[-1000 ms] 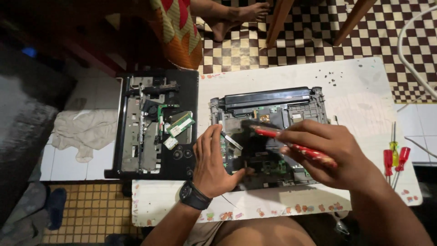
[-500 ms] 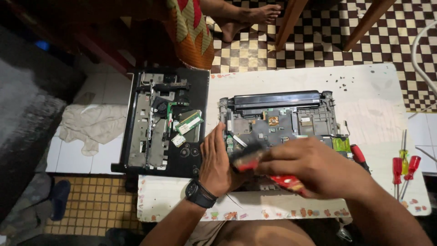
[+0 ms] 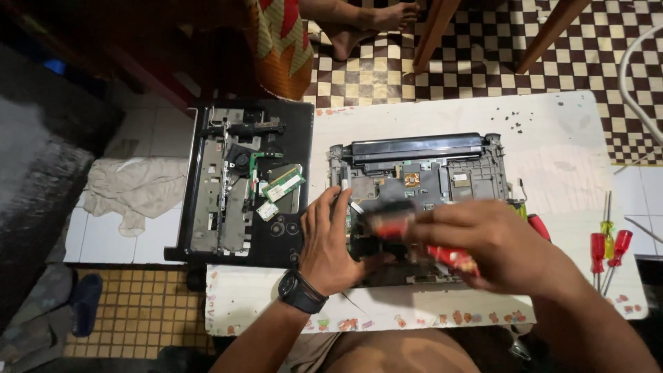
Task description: Cleaning a RAM module with a brush and using a screwdriver to work on the internal components of a disassembled laptop.
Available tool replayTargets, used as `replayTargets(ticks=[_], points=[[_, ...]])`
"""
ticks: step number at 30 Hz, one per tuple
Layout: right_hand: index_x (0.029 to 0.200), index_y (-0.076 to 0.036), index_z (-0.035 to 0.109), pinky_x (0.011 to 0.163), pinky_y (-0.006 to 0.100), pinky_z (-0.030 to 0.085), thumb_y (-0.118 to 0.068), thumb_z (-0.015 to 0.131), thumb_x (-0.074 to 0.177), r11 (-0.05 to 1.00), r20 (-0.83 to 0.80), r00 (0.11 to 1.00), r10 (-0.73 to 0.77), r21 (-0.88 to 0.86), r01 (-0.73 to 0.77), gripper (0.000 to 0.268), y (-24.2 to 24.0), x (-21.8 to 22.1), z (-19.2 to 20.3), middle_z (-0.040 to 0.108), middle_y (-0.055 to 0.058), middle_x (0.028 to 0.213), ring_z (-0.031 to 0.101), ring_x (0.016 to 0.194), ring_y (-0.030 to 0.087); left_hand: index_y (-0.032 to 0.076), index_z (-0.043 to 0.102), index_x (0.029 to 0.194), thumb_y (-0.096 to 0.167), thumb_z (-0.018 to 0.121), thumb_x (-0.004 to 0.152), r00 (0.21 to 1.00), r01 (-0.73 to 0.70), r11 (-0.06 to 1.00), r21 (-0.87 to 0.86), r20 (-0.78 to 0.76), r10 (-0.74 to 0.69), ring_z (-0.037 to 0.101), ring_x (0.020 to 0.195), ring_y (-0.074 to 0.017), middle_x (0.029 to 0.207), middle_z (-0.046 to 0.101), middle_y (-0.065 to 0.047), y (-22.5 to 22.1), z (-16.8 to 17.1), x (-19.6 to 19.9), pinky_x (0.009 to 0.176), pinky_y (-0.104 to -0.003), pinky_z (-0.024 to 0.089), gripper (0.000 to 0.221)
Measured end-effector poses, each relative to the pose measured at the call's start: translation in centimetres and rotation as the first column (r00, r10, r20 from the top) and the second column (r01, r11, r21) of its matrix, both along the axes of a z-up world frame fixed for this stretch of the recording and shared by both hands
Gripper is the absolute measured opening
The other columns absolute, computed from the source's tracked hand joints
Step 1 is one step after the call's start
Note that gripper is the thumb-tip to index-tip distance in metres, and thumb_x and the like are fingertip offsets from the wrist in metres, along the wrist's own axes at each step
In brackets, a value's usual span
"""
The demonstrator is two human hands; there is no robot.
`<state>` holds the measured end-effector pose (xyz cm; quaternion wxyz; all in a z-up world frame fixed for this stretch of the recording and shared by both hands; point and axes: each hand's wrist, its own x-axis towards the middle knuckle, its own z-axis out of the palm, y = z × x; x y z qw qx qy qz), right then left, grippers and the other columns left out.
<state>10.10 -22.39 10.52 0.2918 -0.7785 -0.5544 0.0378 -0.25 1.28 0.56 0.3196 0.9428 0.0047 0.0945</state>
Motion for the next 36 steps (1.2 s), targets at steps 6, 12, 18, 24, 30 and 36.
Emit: replayTargets(ticks=[6, 12, 18, 24, 30, 36], points=[[0.114, -0.008, 0.073, 0.069, 0.034, 0.062, -0.026, 0.065, 0.093, 0.989, -0.058, 0.998, 0.004, 0.15, 0.005, 0.029, -1.4, -0.6, 2.1, 0.077, 0.014, 0.11, 0.081, 0.087, 0.025, 0.005, 0.03, 0.155, 0.093, 0.053, 0.063, 0.998, 0.012, 1.0, 0.021, -0.054, -0.011, 0.035, 0.141, -0.041, 0.157, 0.033, -0.023, -0.4, 0.1, -0.1, 0.113, -0.062, 0.028, 0.129], [0.11, -0.013, 0.073, 0.054, 0.034, 0.055, -0.03, 0.063, 0.094, 0.994, -0.24, 0.965, 0.108, 0.05, -0.099, 0.026, -3.3, -2.1, 2.8, 0.079, -0.001, 0.086, 0.072, 0.063, 0.016, 0.009, 0.028, 0.158, 0.062, 0.086, 0.064, 0.999, 0.012, 0.997, 0.074, -0.042, -0.009, 0.033, 0.142, -0.0409, 0.157, 0.034, -0.018, -0.1, -0.7, -0.2, 0.112, -0.06, 0.03, 0.123], [0.108, -0.007, 0.071, 0.062, 0.034, 0.061, -0.033, 0.05, 0.104, 0.989, -0.245, 0.965, 0.092, 0.133, -0.061, 0.034, -2.6, -2.8, 3.7, 0.075, 0.01, 0.105, 0.081, 0.081, 0.025, 0.005, 0.036, 0.152, 0.064, 0.087, 0.062, 1.0, 0.016, 0.996, 0.091, -0.006, -0.016, 0.039, 0.138, -0.042, 0.152, 0.039, -0.02, -0.2, -0.1, -0.1, 0.109, -0.057, 0.033, 0.119], [0.123, -0.015, 0.068, 0.055, 0.022, 0.079, -0.051, 0.036, 0.11, 0.915, -0.309, 0.927, -0.211, 0.27, 0.298, 0.05, -10.2, -4.8, 0.0, 0.075, 0.014, 0.122, 0.088, 0.091, 0.018, 0.01, 0.032, 0.157, 0.084, 0.076, 0.062, 0.997, 0.008, 0.997, 0.083, -0.083, -0.001, 0.034, 0.141, -0.0399, 0.155, 0.035, -0.018, -0.6, 0.2, 0.2, 0.109, -0.063, 0.032, 0.128], [0.111, 0.012, 0.068, 0.084, 0.034, 0.061, 0.005, 0.069, 0.097, 0.603, -0.066, 0.672, -0.738, 0.383, 0.7, 0.016, -13.4, -4.3, 0.7, 0.07, 0.03, 0.113, 0.074, 0.089, 0.03, 0.012, 0.032, 0.156, 0.084, 0.072, 0.064, 0.997, 0.024, 0.994, 0.103, -0.08, -0.016, 0.033, 0.141, -0.0407, 0.155, 0.034, -0.017, -0.7, 0.1, 0.2, 0.11, -0.066, 0.031, 0.124], [0.11, 0.009, 0.072, 0.101, 0.039, 0.055, 0.004, 0.07, 0.098, 0.579, -0.022, 0.631, -0.776, 0.374, 0.725, 0.013, -16.0, -2.4, -3.0, 0.071, 0.027, 0.12, 0.072, 0.107, 0.032, 0.012, 0.031, 0.157, 0.083, 0.072, 0.064, 0.997, 0.012, 0.992, 0.127, -0.08, -0.002, 0.034, 0.14, -0.0412, 0.155, 0.033, -0.018, -1.0, 0.2, 0.1, 0.109, -0.066, 0.033, 0.124]])
